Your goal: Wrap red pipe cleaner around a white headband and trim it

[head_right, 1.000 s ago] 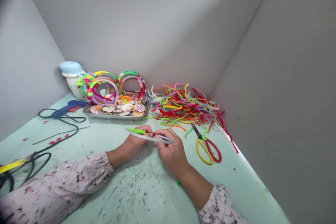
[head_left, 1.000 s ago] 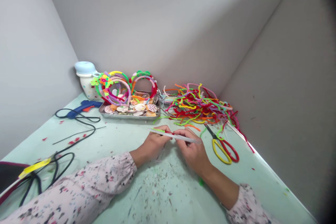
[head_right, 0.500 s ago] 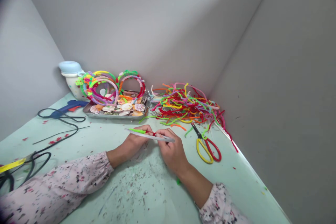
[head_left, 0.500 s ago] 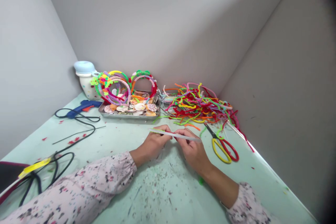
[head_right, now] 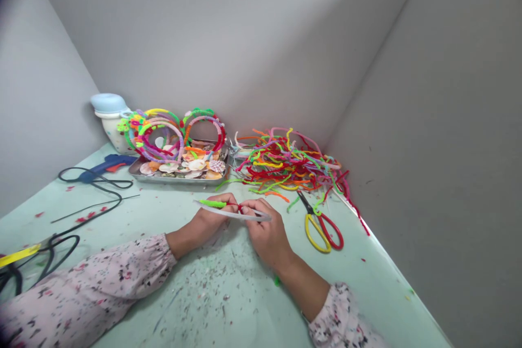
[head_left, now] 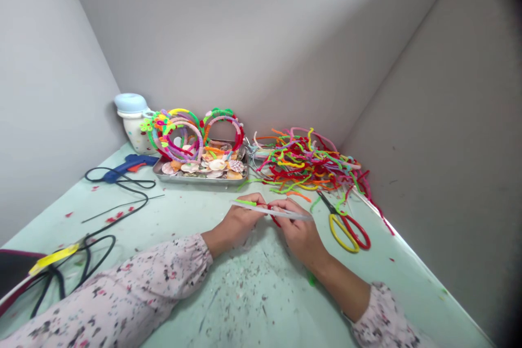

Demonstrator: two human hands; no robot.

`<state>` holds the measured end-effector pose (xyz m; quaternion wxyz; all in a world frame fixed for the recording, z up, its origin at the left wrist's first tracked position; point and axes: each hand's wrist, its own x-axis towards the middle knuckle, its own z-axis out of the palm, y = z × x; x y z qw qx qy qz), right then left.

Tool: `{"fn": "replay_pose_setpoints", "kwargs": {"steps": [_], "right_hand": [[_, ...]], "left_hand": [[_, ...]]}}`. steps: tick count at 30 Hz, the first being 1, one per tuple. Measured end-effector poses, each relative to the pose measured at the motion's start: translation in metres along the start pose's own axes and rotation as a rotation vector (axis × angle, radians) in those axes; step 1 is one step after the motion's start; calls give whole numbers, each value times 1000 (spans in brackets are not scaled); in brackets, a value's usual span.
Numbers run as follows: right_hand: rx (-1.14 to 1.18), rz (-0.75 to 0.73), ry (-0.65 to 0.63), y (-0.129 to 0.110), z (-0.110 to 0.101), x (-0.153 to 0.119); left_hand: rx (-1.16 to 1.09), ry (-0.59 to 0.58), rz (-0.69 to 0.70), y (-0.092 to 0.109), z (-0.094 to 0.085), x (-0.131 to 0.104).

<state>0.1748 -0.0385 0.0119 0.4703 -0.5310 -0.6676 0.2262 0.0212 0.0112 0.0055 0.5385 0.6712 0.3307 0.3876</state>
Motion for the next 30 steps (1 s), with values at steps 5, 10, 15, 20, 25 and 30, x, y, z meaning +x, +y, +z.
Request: {"fn": "replay_pose_setpoints", "kwargs": {"steps": [5,10,15,20,25,30], "right_hand": [[8,-12,-21,-1,0,0],[21,33,-22,0,1,0],[40,80,-29,0,0,0],[69,140,-59,2,0,0],[102,171,-83,3,-1,1],[129,174,-103,1,-1,1]], "left_hand": [[14,-17,-22,-1,0,-1],[58,-15,7,-2,0,0],[95,-13,37,-1,0,1],[137,-12,17,6,0,0],[151,-21,35,5,-1,-1],[142,-38,46,-3,-1,0]]}}
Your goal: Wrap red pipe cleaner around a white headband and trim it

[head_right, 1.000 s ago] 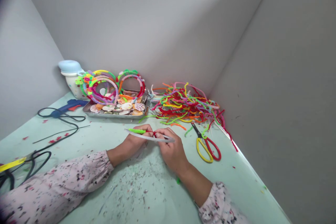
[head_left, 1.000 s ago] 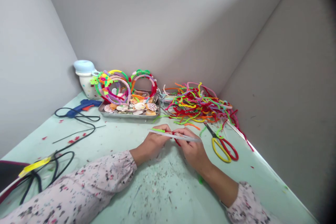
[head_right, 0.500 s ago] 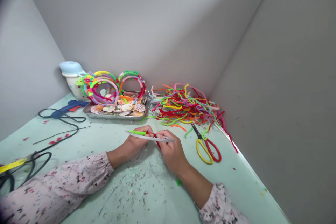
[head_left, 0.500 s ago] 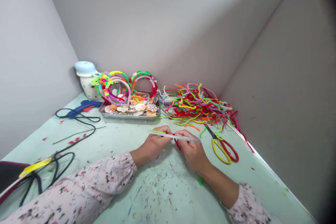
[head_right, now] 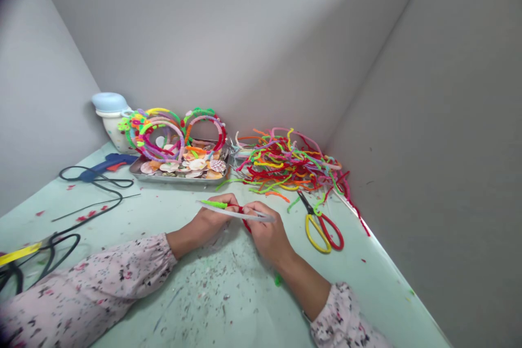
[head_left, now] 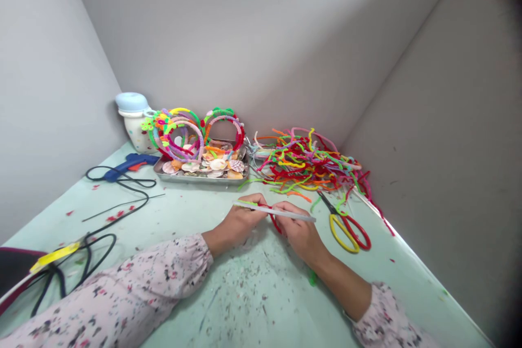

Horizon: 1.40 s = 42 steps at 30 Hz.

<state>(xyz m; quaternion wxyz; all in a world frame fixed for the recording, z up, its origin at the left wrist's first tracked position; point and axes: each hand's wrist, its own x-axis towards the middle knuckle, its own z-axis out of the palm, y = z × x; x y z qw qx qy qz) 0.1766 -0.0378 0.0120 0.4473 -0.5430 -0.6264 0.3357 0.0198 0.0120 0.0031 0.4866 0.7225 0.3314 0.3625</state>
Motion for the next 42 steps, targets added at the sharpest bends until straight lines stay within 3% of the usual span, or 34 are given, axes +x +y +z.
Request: {"fn": "replay_pose_setpoints", "kwargs": {"steps": [20,26,33,42], "right_hand": [[114,52,-36,3,1,0],[103,87,-40,4,1,0],[-19,91,48,7,2,1],[-63,30,55,2,2,1]], "left_hand": [[105,-16,44,15,-3,-2],[19,41,-30,15,0,-1],[-42,85,-128,20,6,0],[-60,52,-95,11,2,-1]]}}
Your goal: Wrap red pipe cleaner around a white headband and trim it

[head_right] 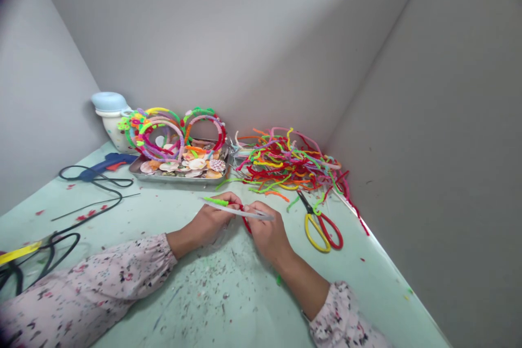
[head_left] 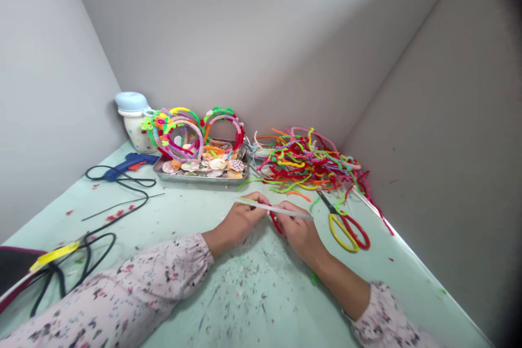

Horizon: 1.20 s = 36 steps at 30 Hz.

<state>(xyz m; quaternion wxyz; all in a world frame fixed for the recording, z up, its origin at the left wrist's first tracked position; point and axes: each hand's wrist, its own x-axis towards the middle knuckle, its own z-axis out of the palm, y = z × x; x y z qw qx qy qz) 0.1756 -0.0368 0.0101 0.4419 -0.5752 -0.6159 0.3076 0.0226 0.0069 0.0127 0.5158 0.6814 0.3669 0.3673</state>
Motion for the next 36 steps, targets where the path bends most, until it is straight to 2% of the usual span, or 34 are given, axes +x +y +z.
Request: {"fn": "replay_pose_setpoints", "kwargs": {"steps": [5,11,18,24,30,36], "right_hand": [[-20,-25,20,1,-2,2],[17,6,45,6,-3,6],[64,-41,-19,2,-6,4],[34,25,-27,-1,-6,4],[9,-86,-15,-1,-5,2],[110,-9,4,2,-6,2]], "left_hand": [[-57,-12,12,-6,-1,2],[-1,35,-112,-13,-1,5],[-99,-2,-85,-14,0,6],[-101,-50,-90,-9,-1,4],[-94,-36,-100,-12,0,6],[-78,-32,-75,-12,0,5]]}}
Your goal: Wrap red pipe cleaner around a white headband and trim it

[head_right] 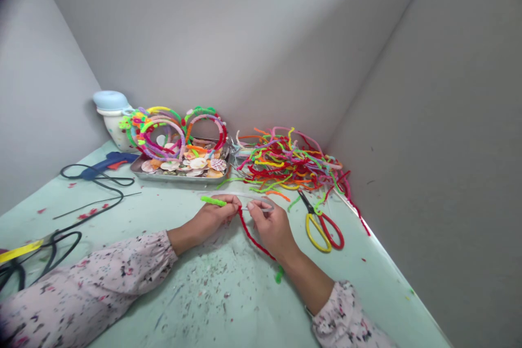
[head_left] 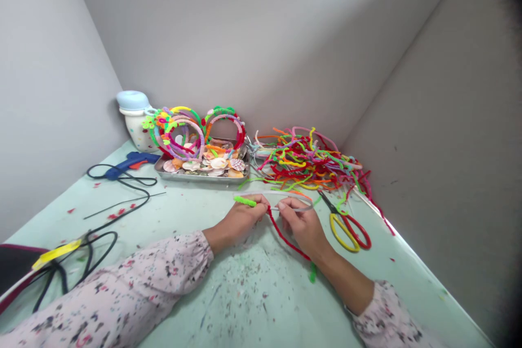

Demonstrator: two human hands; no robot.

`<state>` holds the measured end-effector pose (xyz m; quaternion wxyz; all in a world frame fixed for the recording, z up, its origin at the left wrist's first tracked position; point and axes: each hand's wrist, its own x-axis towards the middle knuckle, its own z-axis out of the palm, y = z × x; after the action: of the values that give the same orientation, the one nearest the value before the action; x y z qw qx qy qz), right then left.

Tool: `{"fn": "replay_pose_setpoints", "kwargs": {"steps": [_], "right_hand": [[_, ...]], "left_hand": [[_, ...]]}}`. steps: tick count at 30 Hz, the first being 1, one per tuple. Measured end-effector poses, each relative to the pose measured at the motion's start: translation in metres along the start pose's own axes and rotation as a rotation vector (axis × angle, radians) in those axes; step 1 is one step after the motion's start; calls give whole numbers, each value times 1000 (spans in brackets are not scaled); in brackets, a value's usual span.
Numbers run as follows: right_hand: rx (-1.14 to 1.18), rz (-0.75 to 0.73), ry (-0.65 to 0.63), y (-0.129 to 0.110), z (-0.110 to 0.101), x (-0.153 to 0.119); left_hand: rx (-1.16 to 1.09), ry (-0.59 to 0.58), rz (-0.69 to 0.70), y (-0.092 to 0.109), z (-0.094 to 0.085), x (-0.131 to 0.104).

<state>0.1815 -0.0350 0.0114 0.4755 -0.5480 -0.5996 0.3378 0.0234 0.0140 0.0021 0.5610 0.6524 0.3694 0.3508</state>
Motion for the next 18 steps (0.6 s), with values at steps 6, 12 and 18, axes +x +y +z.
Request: {"fn": "replay_pose_setpoints", "kwargs": {"steps": [6,12,18], "right_hand": [[-61,21,-18,1,1,0],[-115,-24,-43,1,2,0],[-66,1,-38,5,2,-2]], "left_hand": [[1,3,-7,2,-1,0],[25,-15,-1,2,-2,-1],[29,-15,-10,3,0,-3]]}}
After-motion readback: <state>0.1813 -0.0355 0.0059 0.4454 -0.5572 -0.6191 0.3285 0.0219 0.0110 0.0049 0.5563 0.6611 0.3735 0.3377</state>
